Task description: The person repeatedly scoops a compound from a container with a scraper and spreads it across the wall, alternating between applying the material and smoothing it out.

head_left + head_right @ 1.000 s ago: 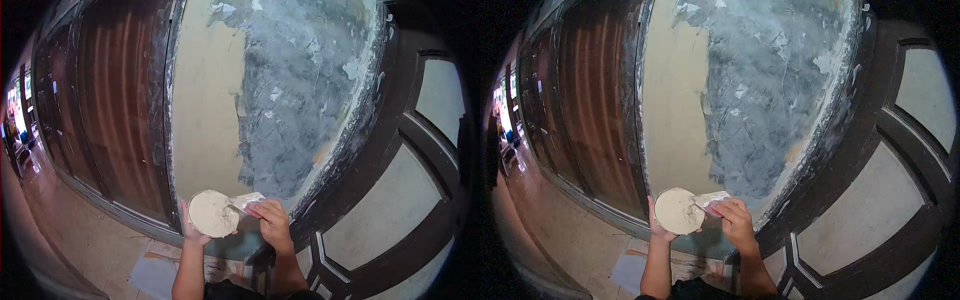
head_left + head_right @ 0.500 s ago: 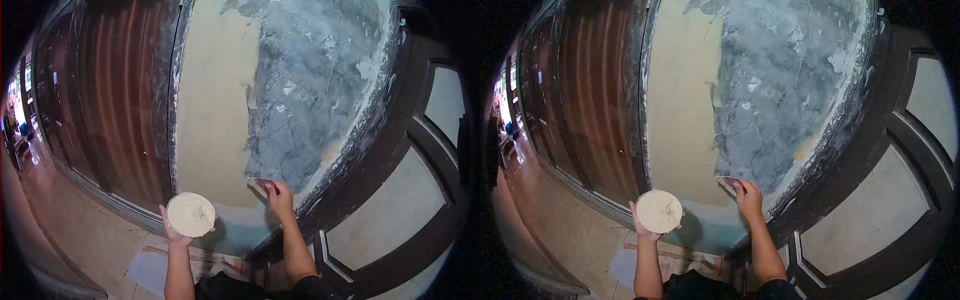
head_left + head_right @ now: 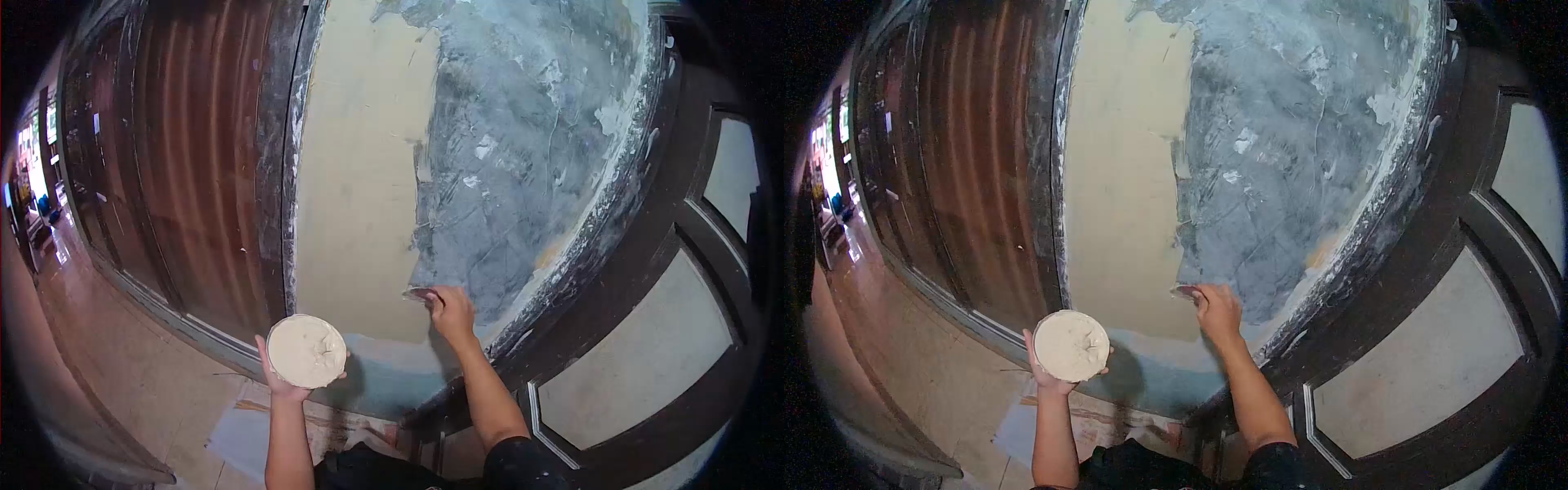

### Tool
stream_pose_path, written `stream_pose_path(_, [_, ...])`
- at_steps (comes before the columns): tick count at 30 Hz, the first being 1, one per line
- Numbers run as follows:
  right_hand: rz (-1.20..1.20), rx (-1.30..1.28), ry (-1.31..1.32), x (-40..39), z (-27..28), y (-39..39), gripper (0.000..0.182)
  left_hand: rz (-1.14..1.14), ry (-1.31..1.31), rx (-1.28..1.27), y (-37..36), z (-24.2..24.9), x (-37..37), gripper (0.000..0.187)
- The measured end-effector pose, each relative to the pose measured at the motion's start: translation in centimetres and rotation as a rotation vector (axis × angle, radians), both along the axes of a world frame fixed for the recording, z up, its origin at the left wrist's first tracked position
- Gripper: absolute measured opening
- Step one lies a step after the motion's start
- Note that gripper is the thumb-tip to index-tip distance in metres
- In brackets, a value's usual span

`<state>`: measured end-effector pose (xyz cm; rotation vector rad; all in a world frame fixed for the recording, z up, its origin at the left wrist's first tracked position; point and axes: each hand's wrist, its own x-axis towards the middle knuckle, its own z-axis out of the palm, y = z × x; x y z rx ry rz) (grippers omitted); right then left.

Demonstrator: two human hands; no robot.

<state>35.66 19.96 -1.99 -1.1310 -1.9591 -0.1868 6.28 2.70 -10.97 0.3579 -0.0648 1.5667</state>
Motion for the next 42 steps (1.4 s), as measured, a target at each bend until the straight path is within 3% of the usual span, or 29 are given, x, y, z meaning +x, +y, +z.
stream_pose_path(6, [0.015, 0.008, 0.125, -0.4, 1.3, -1.0, 0.015, 0.035, 0.016, -0.018, 0.1, -0.6, 0.1, 0.112])
stream_pose_path(9, [0.002, -0.116, -0.034, -0.2, -1.6, -0.9, 0.015, 0.025, -0.008, -0.030, -0.3, -0.5, -0.1, 0.111])
stream_pose_path(14, [0.003, 0.116, 0.124, -1.6, 3.6, 0.5, 0.014, 0.045, -0.034, 0.004, -0.6, -0.5, -0.1, 0.106])
stream_pose_path(19, [0.042, 0.011, 0.070, -0.7, -1.1, -0.5, 0.014, 0.027, -0.063, -0.036, -1.4, -0.7, -0.6, 0.108])
stream_pose_path(21, [0.009, -0.094, -0.099, -1.0, -2.2, -0.6, 0.013, 0.049, -0.116, -0.034, -1.8, -0.8, -0.7, 0.109])
stream_pose_path(23, [-0.012, -0.023, -0.074, -1.2, -1.3, 1.6, 0.012, 0.069, -0.089, 0.011, -1.7, -1.1, -1.0, 0.109])
stream_pose_path(26, [-0.007, 0.166, 0.113, -2.8, 5.1, -0.3, 0.013, 0.058, -0.101, -0.021, -2.1, -0.9, -1.0, 0.110])
stream_pose_path(31, [0.069, 0.072, 0.083, -1.5, -1.6, -1.0, 0.013, 0.070, -0.086, 0.021, -2.6, -0.8, -0.9, 0.109])
stream_pose_path(33, [-0.024, -0.094, -0.114, -1.7, -3.0, -1.1, 0.012, 0.071, -0.090, 0.003, -2.9, -1.1, -0.9, 0.108])
stream_pose_path(37, [-0.029, 0.218, 0.155, -3.1, 5.8, -0.4, 0.011, 0.084, -0.088, -0.046, -3.3, -1.2, -0.9, 0.107])
stream_pose_path(40, [0.058, 0.245, 0.160, -1.4, 5.9, -0.1, 0.014, 0.101, -0.042, -0.022, -3.3, -1.1, -0.6, 0.106])
stream_pose_path(42, [0.078, 0.115, 0.049, -0.7, 1.0, -1.4, 0.013, 0.101, -0.038, -0.040, -3.6, -1.0, -0.7, 0.105])
